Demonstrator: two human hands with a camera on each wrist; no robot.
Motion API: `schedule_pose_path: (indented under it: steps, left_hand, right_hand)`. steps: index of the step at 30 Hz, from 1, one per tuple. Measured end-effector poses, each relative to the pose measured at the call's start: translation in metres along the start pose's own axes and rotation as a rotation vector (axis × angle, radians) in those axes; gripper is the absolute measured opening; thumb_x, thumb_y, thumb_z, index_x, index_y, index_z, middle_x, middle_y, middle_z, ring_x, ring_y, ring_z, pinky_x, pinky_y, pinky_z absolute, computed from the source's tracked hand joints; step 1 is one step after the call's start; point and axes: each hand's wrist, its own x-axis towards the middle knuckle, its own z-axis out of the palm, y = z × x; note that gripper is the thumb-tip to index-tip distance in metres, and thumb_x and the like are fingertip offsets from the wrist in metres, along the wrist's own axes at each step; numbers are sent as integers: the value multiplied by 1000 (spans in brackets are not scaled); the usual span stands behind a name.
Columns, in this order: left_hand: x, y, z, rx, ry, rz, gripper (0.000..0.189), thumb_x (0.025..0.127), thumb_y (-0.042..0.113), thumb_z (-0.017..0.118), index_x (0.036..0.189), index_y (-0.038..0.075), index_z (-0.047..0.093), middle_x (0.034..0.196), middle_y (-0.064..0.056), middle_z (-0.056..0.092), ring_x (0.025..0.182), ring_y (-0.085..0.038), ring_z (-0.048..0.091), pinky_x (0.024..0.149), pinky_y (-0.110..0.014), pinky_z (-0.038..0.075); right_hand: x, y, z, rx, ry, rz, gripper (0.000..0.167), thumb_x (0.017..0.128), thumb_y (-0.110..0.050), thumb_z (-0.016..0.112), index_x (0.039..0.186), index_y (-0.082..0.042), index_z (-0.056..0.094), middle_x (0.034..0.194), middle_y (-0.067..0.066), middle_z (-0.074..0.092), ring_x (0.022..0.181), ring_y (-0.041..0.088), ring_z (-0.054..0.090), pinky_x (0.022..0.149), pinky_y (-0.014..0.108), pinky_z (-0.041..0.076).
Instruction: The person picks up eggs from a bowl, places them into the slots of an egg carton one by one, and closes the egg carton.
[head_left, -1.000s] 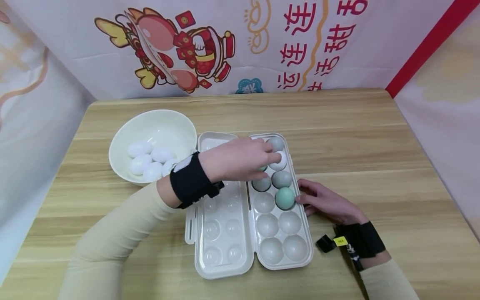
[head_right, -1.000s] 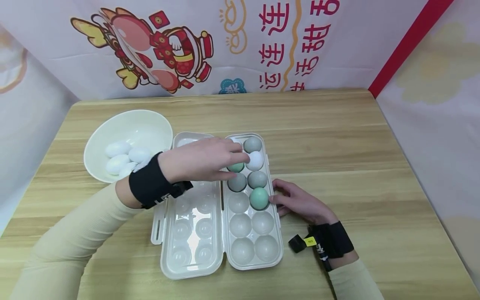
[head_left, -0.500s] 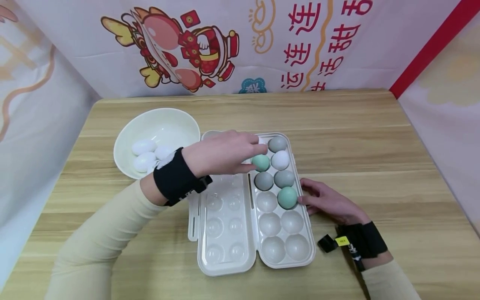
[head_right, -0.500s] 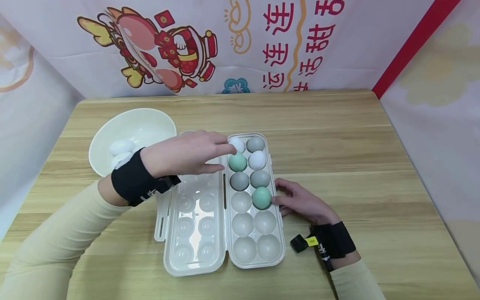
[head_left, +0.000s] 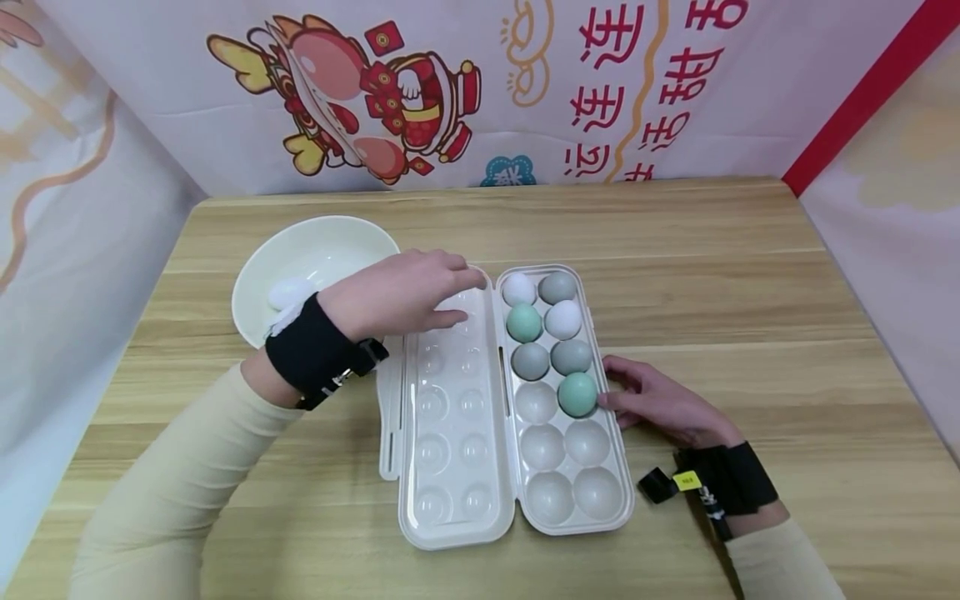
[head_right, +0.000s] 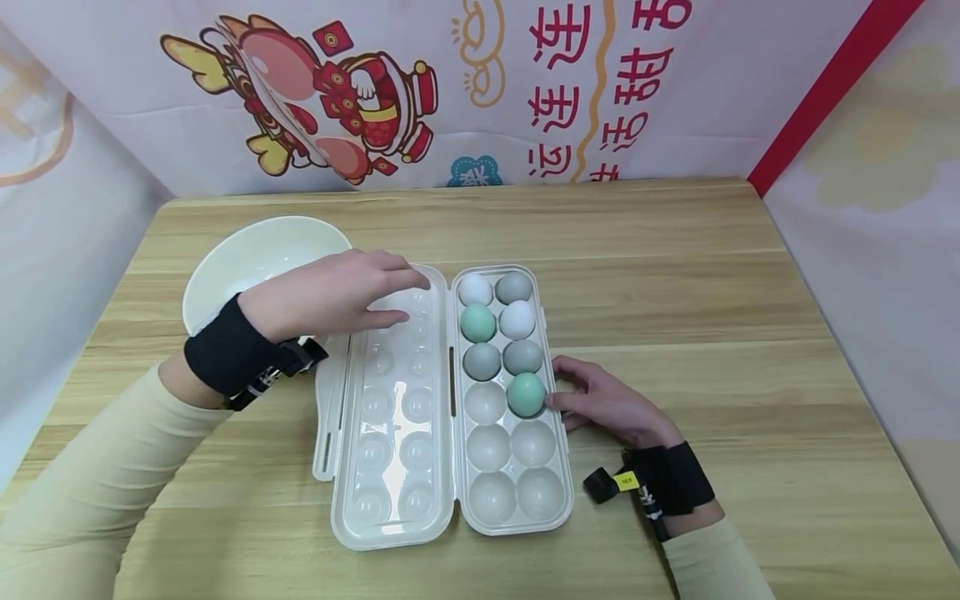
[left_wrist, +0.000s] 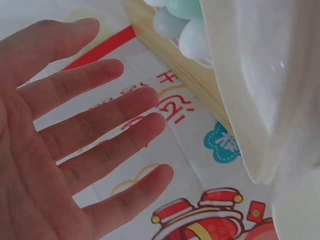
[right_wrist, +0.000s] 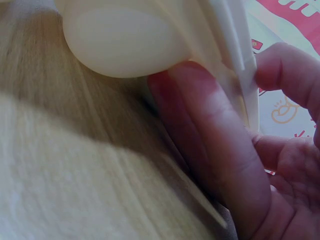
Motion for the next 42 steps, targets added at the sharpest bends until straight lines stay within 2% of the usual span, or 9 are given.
schedule_pose_path:
  steps: [11,19,33,38,42]
  left_hand:
    - [-19,-18,-1,-50,-23,-127,42,90,20,70,127,4,59,117,-16,62,98,-27,60,89,-43,50]
    - [-28,-31,0,-30,-18,-173,33,89,19,70,118,2,63,106,-14,64,85,-24,57,81,-40,53]
    - [-43,-65,6,-91,-12,-168,31,91,11,66,118,-3,63,114,-19,63,99,-31,59,88,-46,49]
    - [-47,-81,8,-123,-15,-191,32,90,7,65,119,-4,62,114,-19,64,100,-31,61,88,-47,49]
    - [-51,-93,11,-170,-51,-228,34,89,6,66,121,-2,61,114,-19,64,100,-33,62,84,-46,51]
  right_hand:
    - [0,0,-1,13,-11,6,55,94,-12,61,139,8,36,127,23,45,101,24,57,74,37,55]
    - [0,0,-1,21,-12,2,53,94,-11,61,138,8,37,125,22,47,101,24,58,73,38,55]
    - [1,1,0,32,-6,9,54,93,-10,62,137,8,38,125,22,48,99,24,59,72,37,55]
    - [1,2,0,45,-5,6,53,93,-9,62,137,8,38,124,22,49,98,25,60,72,37,55]
    - [1,2,0,47,-7,6,52,93,-9,62,137,8,38,123,21,49,97,25,60,71,37,55]
